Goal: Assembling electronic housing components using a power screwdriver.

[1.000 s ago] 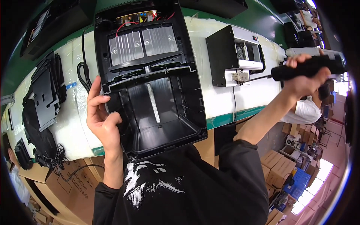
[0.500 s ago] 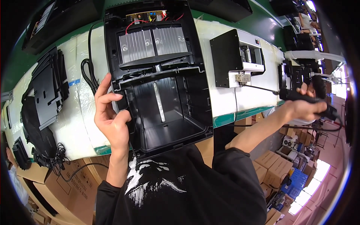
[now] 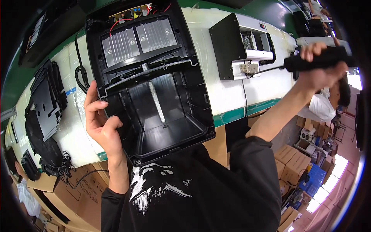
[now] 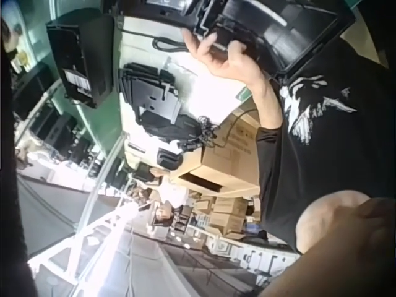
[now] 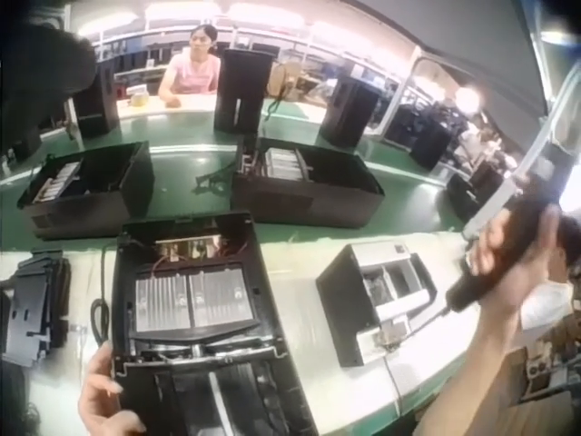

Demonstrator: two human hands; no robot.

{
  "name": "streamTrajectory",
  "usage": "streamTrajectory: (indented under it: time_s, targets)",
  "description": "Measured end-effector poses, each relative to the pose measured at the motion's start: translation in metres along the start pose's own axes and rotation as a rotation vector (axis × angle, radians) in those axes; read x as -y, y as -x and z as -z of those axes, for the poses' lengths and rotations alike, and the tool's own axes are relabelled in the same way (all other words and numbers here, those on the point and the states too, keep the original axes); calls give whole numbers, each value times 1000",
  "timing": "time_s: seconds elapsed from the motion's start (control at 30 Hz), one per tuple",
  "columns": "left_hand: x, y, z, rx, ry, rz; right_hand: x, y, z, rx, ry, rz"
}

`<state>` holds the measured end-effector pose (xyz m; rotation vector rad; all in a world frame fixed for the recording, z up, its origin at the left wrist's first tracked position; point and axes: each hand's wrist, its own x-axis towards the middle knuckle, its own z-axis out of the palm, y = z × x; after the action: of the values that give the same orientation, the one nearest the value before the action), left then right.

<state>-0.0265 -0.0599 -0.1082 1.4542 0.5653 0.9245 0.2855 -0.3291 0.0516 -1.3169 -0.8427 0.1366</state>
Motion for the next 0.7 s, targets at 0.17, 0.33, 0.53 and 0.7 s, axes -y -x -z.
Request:
streamTrajectory:
  time_s: [0.17,0.33,0.53,0.7]
  targets:
    - [-2,1,-2,-18,21,25,-13,-22,-28,-389,376,51]
    - [-2,0,0,-17,21,20,-17,-12,-35,-474,457,41]
    - [2,-2,0,24,1,-28,11,38,-43,-510,272,23]
    - [-2,0,-1,13,12,-7,118,54,-32,259,152,24]
